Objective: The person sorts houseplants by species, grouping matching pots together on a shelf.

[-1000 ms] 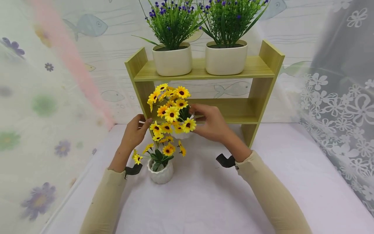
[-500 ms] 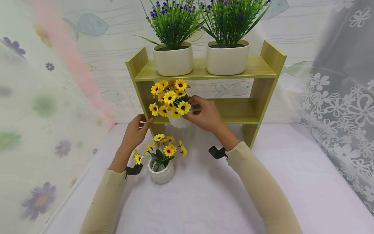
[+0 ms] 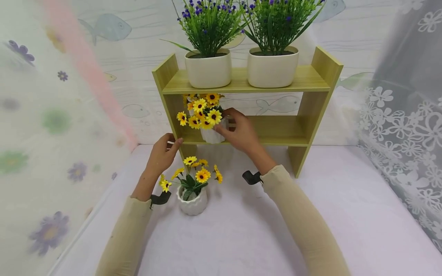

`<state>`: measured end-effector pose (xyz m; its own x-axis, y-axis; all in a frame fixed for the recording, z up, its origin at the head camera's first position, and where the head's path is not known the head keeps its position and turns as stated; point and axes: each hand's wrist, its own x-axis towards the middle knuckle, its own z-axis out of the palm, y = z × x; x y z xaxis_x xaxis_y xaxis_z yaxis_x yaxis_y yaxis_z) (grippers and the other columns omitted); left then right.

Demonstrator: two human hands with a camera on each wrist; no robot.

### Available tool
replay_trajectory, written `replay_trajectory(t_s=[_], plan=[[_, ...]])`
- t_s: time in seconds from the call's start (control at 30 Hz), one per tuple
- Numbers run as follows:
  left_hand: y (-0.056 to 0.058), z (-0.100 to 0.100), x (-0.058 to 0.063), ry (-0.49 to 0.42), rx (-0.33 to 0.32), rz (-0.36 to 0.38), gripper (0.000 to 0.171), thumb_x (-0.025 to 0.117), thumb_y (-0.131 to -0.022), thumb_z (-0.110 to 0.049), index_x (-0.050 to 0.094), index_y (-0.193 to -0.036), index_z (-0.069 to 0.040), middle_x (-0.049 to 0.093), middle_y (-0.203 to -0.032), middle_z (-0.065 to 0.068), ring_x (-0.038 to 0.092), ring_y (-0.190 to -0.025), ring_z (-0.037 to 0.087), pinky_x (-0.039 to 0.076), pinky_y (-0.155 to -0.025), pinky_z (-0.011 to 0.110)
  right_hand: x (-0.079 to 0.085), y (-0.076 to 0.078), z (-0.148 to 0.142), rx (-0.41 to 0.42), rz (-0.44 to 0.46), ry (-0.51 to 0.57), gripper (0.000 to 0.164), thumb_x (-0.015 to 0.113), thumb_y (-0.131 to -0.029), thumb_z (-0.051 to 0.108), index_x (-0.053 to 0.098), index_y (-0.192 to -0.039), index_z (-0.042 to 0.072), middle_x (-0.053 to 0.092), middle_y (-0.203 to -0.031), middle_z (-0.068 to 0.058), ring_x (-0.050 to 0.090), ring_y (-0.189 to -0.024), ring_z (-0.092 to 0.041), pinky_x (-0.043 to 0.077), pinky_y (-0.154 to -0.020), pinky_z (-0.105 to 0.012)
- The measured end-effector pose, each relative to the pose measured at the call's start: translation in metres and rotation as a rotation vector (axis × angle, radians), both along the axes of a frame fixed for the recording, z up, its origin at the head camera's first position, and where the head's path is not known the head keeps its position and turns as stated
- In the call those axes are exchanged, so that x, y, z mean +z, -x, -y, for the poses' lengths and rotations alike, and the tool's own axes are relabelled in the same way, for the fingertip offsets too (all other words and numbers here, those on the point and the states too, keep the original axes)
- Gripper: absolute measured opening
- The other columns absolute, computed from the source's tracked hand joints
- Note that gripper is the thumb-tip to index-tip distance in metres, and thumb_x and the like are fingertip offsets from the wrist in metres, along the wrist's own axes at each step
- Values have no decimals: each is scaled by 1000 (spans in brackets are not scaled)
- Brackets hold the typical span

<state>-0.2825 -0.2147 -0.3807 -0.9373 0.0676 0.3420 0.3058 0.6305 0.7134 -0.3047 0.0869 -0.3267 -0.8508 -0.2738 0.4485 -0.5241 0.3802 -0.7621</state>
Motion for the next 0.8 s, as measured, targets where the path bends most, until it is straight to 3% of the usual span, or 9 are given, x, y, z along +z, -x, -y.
replay_trajectory(t_s=[0.17,0.37,0.57,0.8], plan=[[0,-2,1,3,-1,5,55,53,-111,-49,58,-141,-3,63,-133,15,68,-113,32,59,-91,50,-11,-6,-2,10,-22,38,60,77,-100,31,53,-153,14,59,-146,-14,67,-128,-34,58,-103,-49],[0,-1,0,5,8,11,56,53,-111,-50,57,-141,-3,63,-134,15,68,-114,32,59,-92,51,-22,-17,-5,60,-104,111,61,74,-101,12,49,-156,11,57,-150,-14,62,-133,-36,55,-106,-52],[0,0,-1,2,7,4,58,53,-110,-51,57,-142,-3,63,-134,16,68,-114,33,59,-92,52,-33,-38,-9,39,-119,172,52,75,-98,1,53,-145,-5,60,-140,-25,64,-126,-42,54,-106,-53],[0,0,0,10,9,6,59,53,-110,-52,57,-142,-2,63,-134,16,68,-115,32,59,-94,51,-53,-73,-12,-14,-194,101,35,78,-95,4,63,-126,-3,66,-124,-16,68,-116,-30,59,-101,-41]])
